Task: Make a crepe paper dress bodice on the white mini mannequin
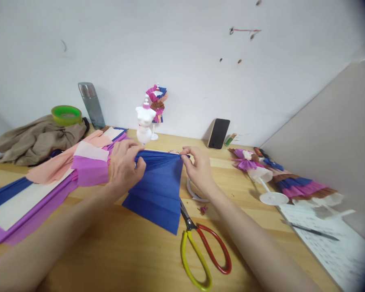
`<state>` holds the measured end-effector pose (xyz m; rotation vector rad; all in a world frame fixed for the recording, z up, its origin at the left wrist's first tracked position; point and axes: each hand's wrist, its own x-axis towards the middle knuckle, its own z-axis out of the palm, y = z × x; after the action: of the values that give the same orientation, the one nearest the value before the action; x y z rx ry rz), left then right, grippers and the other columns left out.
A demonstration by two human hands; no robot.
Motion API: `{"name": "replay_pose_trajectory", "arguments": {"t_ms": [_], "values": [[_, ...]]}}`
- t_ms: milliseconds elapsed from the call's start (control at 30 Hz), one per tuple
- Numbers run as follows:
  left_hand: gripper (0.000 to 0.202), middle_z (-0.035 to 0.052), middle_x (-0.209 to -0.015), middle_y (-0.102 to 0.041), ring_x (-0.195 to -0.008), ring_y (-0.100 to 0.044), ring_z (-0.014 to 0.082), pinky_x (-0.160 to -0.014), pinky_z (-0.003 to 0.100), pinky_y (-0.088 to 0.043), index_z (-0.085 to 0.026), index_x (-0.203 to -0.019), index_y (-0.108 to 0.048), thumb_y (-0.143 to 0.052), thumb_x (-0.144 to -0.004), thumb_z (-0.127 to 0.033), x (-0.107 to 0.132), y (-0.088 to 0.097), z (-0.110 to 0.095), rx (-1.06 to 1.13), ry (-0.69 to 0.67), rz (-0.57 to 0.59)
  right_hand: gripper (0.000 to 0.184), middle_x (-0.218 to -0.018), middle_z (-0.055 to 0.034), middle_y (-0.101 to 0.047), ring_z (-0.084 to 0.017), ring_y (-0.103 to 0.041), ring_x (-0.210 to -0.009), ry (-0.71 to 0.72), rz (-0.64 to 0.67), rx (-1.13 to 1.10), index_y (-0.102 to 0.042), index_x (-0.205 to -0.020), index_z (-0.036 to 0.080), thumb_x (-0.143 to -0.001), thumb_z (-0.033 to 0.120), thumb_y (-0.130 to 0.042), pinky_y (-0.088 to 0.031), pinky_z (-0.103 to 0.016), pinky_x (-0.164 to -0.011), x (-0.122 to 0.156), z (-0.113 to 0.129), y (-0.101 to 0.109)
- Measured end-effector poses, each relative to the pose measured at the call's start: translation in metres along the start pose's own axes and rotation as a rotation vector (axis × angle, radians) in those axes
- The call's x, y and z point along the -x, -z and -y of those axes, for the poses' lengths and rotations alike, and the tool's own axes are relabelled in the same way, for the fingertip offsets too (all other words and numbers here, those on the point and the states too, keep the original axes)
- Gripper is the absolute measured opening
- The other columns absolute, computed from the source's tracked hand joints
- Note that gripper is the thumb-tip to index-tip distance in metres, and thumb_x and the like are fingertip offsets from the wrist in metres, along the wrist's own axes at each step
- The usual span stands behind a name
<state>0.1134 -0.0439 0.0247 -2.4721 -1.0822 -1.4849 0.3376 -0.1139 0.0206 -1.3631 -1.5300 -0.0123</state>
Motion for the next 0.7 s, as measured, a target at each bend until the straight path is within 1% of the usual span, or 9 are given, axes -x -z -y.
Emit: {"name": "replay_pose_trajectory", "arguments": {"t_ms": [67,100,167,233,300,400,500,600,700], "values": [[0.036,0.0148,-0.123,-0.064,-0.118,-0.057,0.0308,-0.102,0.049,-0.043,-0.017,-0.119,-0.064,-0.055,-0.085,-0.025,0.005,0.004,-0.013,0.019,-0.269,0.008,0.012,-0.086,-0.0065,-0.070,-0.027,-0.065,-0.091,0.066,0.030,0.066,-0.058,-0.079,0.024,-0.088,0.020,-0.051,-0.046,-0.041,-0.085,0.002,0.011,0.000],[0.042,0.0167,-0.129,-0.062,-0.124,-0.054,0.0325,-0.106,0.052,-0.040,-0.016,-0.127,-0.059,-0.057,-0.088,-0.030,0.007,0.004,-0.019,0.034,-0.366,0.028,0.012,-0.085,-0.0070,-0.069,-0.027,-0.064,-0.092,0.100,0.042,0.097,-0.057,-0.078,0.024,-0.088,0.019,-0.051,-0.046,-0.042,-0.085,0.004,0.017,-0.001],[0.052,0.0188,-0.131,-0.061,-0.130,-0.050,0.0345,-0.110,0.054,-0.036,-0.014,-0.137,-0.050,-0.057,-0.092,-0.041,0.012,0.002,-0.028,0.045,-0.467,0.067,0.013,-0.087,-0.0080,-0.069,-0.028,-0.064,-0.096,0.157,0.066,0.141,-0.057,-0.079,0.023,-0.089,0.018,-0.051,-0.045,-0.043,-0.087,0.008,0.029,-0.003],[0.050,0.0177,-0.123,-0.066,-0.123,-0.055,0.0326,-0.106,0.051,-0.040,-0.013,-0.134,-0.052,-0.053,-0.096,-0.045,0.014,0.000,-0.032,0.054,-0.469,0.095,0.013,-0.090,-0.0082,-0.070,-0.027,-0.064,-0.101,0.206,0.093,0.152,-0.058,-0.081,0.024,-0.090,0.017,-0.051,-0.044,-0.044,-0.089,0.013,0.039,-0.004],[0.036,0.0141,-0.105,-0.070,-0.103,-0.062,0.0279,-0.093,0.044,-0.048,-0.013,-0.118,-0.061,-0.051,-0.098,-0.041,0.013,-0.001,-0.032,0.075,-0.431,0.125,0.012,-0.092,-0.0082,-0.070,-0.027,-0.064,-0.104,0.239,0.107,0.147,-0.058,-0.083,0.024,-0.091,0.017,-0.052,-0.044,-0.044,-0.091,0.015,0.047,-0.005],[0.026,0.0080,-0.084,-0.069,-0.079,-0.060,0.0214,-0.074,0.035,-0.049,-0.015,-0.096,-0.067,-0.051,-0.098,-0.036,0.009,0.002,-0.029,0.101,-0.360,0.166,0.012,-0.093,-0.0086,-0.071,-0.027,-0.065,-0.105,0.254,0.101,0.141,-0.058,-0.083,0.023,-0.091,0.016,-0.052,-0.044,-0.044,-0.091,0.016,0.050,-0.004],[0.028,0.0058,-0.078,-0.068,-0.075,-0.059,0.0191,-0.070,0.031,-0.047,-0.017,-0.087,-0.069,-0.052,-0.098,-0.036,0.007,0.002,-0.024,0.116,-0.304,0.178,0.011,-0.092,-0.0088,-0.071,-0.027,-0.065,-0.103,0.218,0.082,0.124,-0.057,-0.082,0.023,-0.091,0.017,-0.052,-0.044,-0.044,-0.090,0.015,0.046,-0.003],[0.035,0.0050,-0.073,-0.066,-0.070,-0.059,0.0172,-0.067,0.029,-0.046,-0.017,-0.081,-0.069,-0.050,-0.099,-0.040,0.009,-0.002,-0.018,0.106,-0.292,0.157,0.012,-0.090,-0.0077,-0.071,-0.027,-0.066,-0.096,0.157,0.069,0.100,-0.057,-0.080,0.023,-0.090,0.019,-0.053,-0.046,-0.043,-0.087,0.013,0.040,-0.004],[0.035,0.0056,-0.078,-0.069,-0.070,-0.061,0.0167,-0.066,0.028,-0.047,-0.016,-0.090,-0.069,-0.049,-0.099,-0.043,0.011,-0.006,-0.014,0.044,-0.347,0.108,0.012,-0.087,-0.0071,-0.071,-0.027,-0.065,-0.092,0.111,0.060,0.083,-0.057,-0.078,0.023,-0.089,0.020,-0.053,-0.046,-0.042,-0.084,0.013,0.036,-0.005]]}}
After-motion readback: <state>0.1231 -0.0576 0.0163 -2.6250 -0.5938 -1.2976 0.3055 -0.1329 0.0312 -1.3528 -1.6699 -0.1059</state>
